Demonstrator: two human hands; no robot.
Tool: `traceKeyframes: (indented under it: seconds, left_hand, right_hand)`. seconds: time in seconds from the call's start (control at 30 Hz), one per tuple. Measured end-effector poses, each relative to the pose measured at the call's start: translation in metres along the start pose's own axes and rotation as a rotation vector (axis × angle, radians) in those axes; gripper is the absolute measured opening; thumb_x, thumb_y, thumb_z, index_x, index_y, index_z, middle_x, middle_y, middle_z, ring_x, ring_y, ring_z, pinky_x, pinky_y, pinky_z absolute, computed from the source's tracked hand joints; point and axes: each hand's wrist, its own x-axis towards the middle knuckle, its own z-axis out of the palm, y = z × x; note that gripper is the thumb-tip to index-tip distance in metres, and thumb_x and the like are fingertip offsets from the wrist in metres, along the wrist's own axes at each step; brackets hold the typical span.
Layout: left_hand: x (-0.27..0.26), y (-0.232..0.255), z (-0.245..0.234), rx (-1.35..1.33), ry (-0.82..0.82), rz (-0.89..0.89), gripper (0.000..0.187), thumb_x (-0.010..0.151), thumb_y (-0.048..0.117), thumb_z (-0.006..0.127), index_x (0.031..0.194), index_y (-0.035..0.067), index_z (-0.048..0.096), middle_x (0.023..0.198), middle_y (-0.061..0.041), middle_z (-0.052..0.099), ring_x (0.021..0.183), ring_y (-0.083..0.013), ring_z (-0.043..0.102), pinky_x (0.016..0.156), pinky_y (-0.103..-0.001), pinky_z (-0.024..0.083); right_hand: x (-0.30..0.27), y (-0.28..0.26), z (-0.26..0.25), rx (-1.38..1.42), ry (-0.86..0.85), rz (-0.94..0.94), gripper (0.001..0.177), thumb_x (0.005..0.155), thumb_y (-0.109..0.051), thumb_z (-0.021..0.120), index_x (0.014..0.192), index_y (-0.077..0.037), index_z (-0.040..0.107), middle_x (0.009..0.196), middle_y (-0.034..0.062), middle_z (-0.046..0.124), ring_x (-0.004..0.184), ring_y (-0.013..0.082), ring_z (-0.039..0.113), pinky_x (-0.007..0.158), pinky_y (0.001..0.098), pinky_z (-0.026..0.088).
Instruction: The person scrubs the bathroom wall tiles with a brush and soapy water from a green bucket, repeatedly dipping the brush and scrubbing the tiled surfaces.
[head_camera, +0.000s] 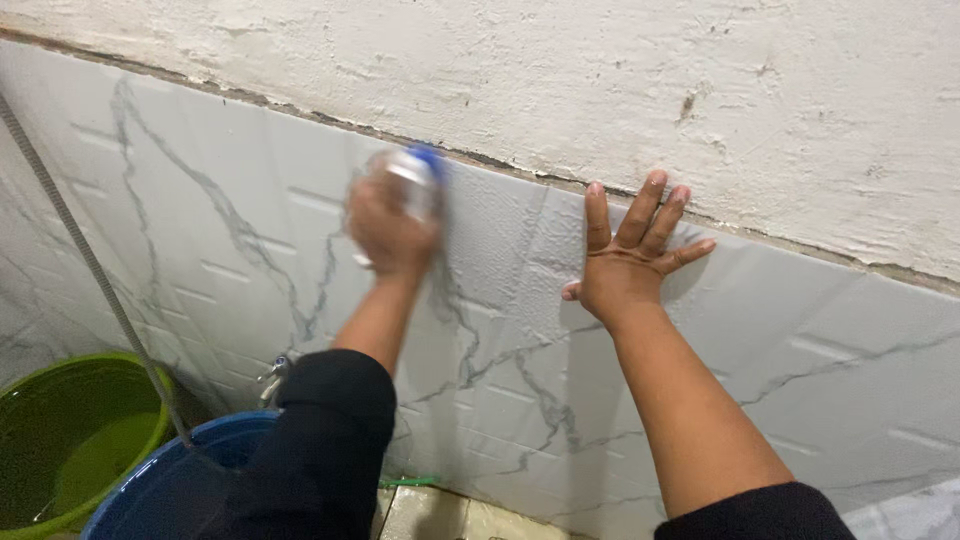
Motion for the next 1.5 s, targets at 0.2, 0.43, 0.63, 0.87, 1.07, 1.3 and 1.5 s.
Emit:
traceKeyframes:
  seconds: [0.2,0.43,0.63,0.87,1.07,1.3,1.5]
  left_hand:
    - [-0.007,0.028,0.002,0.114,0.121,-0.176,0.072,0.103,0.065,0.064,0.154,0.022,0.038,0.117,-0.018,0.060,0.104,-0.0342,0.062,0.086,-0.053,0.048]
    - [-0.053,0.038,-0.004,-0.023,-0.160,0.565,0.049,0.081,0.031,0.073,0.130,0.036,0.071,0.110,-0.005,0.064,0.100,-0.0284,0.064,0.083,-0.051,0.044]
    - [0.020,0.025,-0.002,0.056,0.081,-0.495,0.070,0.094,0.054,0.072,0.145,0.012,0.048,0.108,-0.020,0.059,0.092,-0.0383,0.063,0.073,-0.052,0.047]
    - [-0.103,0.042,0.003,-0.025,-0.127,0.937,0.048,0.094,0.029,0.068,0.140,0.042,0.063,0.113,-0.006,0.063,0.106,-0.0273,0.058,0.093,-0.050,0.041]
    - [-0.026,-0.041,0.000,-0.046,-0.005,0.005,0.034,0.091,0.043,0.073,0.111,0.018,0.061,0.102,-0.010,0.065,0.097,-0.0341,0.062,0.086,-0.050,0.048]
    - [-0.112,-0.028,0.015,0.167,0.046,0.278,0.069,0.088,0.049,0.065,0.146,0.019,0.044,0.115,-0.027,0.056,0.096,-0.0416,0.055,0.082,-0.057,0.040]
    - [-0.156,-0.038,0.002,-0.001,-0.271,0.559,0.054,0.090,0.037,0.069,0.141,0.042,0.054,0.106,-0.007,0.061,0.094,-0.0301,0.054,0.083,-0.051,0.036]
  right_hand:
    - [0.001,-0.005,-0.008,0.001,-0.045,0.010,0.155,0.053,-0.061,0.092,0.158,-0.042,-0.021,0.156,0.0272,-0.041,0.143,0.0549,-0.036,0.097,0.0927,-0.008]
    - [0.003,-0.008,-0.009,-0.037,-0.091,0.045,0.156,0.057,-0.054,0.094,0.157,-0.039,-0.024,0.157,0.0278,-0.042,0.144,0.0560,-0.036,0.098,0.0917,-0.009]
    - [0.003,-0.003,0.000,-0.024,-0.042,0.018,0.156,0.056,-0.054,0.094,0.158,-0.036,-0.023,0.157,0.0299,-0.039,0.144,0.0577,-0.034,0.097,0.0921,-0.010]
    - [-0.001,-0.005,-0.004,-0.024,-0.047,0.015,0.158,0.056,-0.054,0.094,0.157,-0.036,-0.026,0.157,0.0300,-0.040,0.143,0.0574,-0.035,0.097,0.0919,-0.009]
    - [0.004,-0.004,-0.003,-0.021,-0.047,0.004,0.156,0.057,-0.054,0.093,0.157,-0.036,-0.025,0.156,0.0300,-0.041,0.141,0.0573,-0.037,0.095,0.0931,-0.010]
    - [0.002,-0.007,-0.005,-0.040,-0.061,0.036,0.155,0.058,-0.053,0.094,0.159,-0.036,-0.023,0.156,0.0299,-0.040,0.142,0.0571,-0.037,0.095,0.0929,-0.009]
    - [0.004,-0.010,-0.010,-0.032,-0.107,0.051,0.155,0.057,-0.054,0.094,0.158,-0.037,-0.024,0.156,0.0290,-0.040,0.141,0.0568,-0.036,0.095,0.0933,-0.010]
